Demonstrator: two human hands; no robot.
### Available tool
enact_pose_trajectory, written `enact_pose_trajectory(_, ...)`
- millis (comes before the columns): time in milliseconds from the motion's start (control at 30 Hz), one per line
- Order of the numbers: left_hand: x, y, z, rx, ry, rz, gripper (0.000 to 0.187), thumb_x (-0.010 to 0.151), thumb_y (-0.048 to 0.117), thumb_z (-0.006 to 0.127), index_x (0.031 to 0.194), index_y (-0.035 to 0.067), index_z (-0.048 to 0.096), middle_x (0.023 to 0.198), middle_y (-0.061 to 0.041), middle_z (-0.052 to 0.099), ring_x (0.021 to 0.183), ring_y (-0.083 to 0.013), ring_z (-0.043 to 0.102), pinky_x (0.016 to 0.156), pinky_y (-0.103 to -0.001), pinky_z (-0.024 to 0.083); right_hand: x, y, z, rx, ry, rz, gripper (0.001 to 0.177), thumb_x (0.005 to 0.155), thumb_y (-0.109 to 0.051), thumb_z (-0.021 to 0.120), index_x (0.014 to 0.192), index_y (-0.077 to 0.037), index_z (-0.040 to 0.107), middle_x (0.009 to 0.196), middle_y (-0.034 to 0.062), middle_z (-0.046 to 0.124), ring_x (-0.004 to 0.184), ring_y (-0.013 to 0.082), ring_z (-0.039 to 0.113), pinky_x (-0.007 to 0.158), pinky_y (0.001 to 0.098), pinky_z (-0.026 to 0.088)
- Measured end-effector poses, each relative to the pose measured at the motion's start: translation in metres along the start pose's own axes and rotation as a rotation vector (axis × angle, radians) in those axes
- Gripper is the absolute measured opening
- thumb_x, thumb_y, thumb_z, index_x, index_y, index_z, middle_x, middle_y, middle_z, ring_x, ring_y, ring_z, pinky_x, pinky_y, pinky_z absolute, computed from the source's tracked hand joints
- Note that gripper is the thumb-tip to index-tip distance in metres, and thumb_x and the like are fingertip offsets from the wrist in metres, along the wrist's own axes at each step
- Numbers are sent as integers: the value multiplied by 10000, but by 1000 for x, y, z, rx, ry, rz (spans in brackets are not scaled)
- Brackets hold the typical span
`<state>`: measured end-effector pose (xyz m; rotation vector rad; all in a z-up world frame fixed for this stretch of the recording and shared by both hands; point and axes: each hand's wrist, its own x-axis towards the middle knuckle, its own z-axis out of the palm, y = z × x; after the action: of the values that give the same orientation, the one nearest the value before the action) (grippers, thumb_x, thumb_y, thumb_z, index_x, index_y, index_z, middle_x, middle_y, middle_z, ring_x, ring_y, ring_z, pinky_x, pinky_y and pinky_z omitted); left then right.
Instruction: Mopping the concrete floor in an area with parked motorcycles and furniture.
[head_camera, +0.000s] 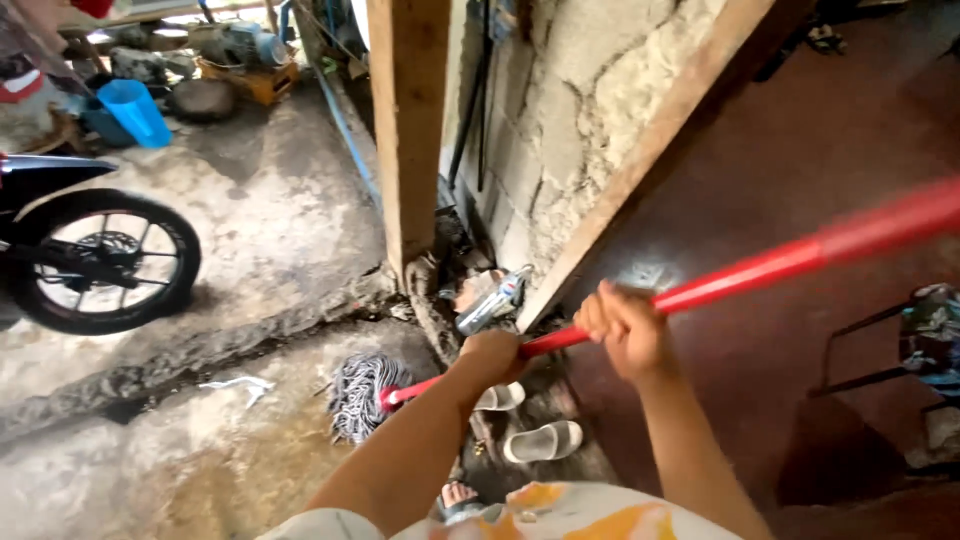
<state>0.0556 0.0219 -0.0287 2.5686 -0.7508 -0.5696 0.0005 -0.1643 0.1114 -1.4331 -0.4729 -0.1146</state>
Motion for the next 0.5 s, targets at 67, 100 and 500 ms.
enact_pose_trajectory(67,-9,-16,-12,-43,-10,-40,336,881,423,640,1043,160,770,1039,-133,745,1002,-364,717,863,-503,571,25,-4,15,132,50,106,468,1087,-236,455,644,-112,373,590,30,378,588,168,393,684,345,405)
enact_pose_trajectory(100,-24,-25,-16,-98,-25,-90,346,857,423,648,1037,152,766,1043,-127,740,1004,-362,713,859,-499,570,32,-8,30,269,90,227,498,1077,-241,461,599,-137,368,556,31,381,562,177,391,695,363,405)
enact_pose_trajectory(500,-210,-242,50,-174,-213,-562,360,926,396,585,1221,224,698,1143,-85,732,1063,-285,719,910,-479,567,2,156,223,-443,-284,-7,423,1045,-339,574,730,-88,446,718,1,468,686,161,533,808,286,573)
